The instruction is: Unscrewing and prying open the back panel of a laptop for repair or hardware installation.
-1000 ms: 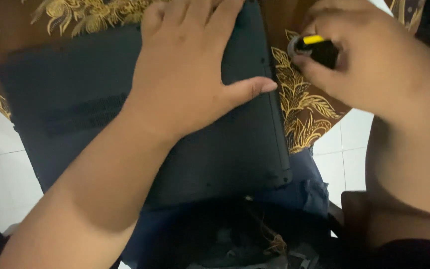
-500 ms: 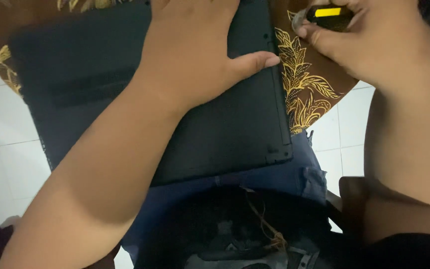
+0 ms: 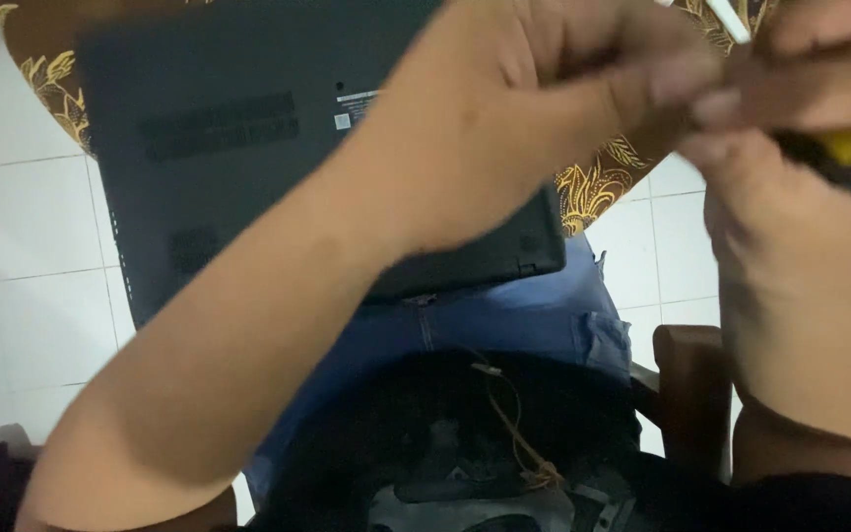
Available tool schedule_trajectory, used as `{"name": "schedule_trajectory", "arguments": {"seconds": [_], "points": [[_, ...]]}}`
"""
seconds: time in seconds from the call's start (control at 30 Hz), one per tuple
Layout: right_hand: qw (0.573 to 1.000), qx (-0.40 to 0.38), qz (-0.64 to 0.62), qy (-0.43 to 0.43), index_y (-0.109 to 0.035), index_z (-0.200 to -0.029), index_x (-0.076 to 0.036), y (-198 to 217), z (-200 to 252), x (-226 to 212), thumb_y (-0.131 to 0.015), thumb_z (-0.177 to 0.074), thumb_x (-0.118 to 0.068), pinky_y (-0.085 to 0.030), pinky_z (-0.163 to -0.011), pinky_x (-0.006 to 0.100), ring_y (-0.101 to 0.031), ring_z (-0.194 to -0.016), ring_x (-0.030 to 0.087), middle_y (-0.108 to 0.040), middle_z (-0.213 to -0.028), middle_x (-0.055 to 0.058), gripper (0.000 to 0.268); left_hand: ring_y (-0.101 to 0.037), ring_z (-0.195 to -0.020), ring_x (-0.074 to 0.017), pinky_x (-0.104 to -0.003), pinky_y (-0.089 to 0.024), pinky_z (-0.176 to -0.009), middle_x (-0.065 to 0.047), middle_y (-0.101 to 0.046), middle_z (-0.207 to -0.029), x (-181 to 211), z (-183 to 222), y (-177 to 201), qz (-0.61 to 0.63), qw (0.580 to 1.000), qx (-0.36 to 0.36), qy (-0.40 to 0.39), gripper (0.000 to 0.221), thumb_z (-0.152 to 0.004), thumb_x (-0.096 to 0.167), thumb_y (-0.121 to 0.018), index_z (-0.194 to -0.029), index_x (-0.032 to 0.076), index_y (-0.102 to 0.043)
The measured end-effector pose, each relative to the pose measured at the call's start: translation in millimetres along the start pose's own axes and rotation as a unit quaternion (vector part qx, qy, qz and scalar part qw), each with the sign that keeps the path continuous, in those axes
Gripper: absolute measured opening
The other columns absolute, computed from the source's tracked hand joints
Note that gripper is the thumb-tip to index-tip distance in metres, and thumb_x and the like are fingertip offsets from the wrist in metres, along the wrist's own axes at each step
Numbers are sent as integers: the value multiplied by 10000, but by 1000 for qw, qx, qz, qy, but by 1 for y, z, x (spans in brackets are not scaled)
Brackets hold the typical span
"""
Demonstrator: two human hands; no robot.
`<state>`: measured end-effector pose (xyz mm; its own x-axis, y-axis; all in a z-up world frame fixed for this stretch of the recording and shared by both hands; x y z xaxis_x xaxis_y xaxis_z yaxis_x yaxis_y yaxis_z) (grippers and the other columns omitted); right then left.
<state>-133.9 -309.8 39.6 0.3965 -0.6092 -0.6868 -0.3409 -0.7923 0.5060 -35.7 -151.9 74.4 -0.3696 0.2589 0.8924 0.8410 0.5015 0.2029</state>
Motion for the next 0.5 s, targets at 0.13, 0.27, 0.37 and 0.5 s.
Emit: {"name": "schedule_trajectory", "arguments": {"seconds": [0.13,0.27,0.37,0.5], "points": [[988,-46,81,122,-555,-1210,-24,18,38,-8,-620,-1151,32,-443,-1030,514,-520,-1104,394,-482,-1170,250,105,-779,-1133,-197,-319,-675,-1089,-64,-777,-1164,-8,16,-28,243,968,-25,66,400,-1008,462,-597,-1196,127,-706],[989,80,7,127,-591,-1171,-70,18,54,-27,-647,-1109,-95,-450,-869,406,-484,-1005,298,-424,-1155,152,87,-766,-1173,-194,-326,-664,-1132,-53,-781,-1222,-22,30,-55,417,905,-35,73,176,-1057,209,-765,-1213,128,-753],[983,35,84,161,-579,-1064,-38,18,53,-52,-641,-1083,-137,-471,-915,566,-471,-872,336,-423,-1014,177,118,-773,-1125,-167,-304,-651,-1105,-50,-799,-1130,-16,37,-66,471,878,-44,72,124,-1043,212,-775,-1130,123,-780],[969,-149,127,148,-748,-1141,-2,-3,24,-67,-664,-898,-4,-259,-554,380,-287,-494,188,-373,-585,53,257,-766,-1064,-145,-300,-640,-1058,-7,-788,-1069,-23,43,-70,414,905,-25,92,153,-1019,297,-744,-1079,159,-772]]}}
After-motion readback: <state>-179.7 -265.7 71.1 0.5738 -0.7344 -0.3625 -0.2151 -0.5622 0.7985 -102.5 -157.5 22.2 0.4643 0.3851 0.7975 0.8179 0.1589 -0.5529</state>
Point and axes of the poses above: each hand's wrist, its own z-axis away from the middle knuckle, its own y-axis out of the back of the hand, x = y × z, the point moved 8 cm from there along -z, towards the middle knuckle
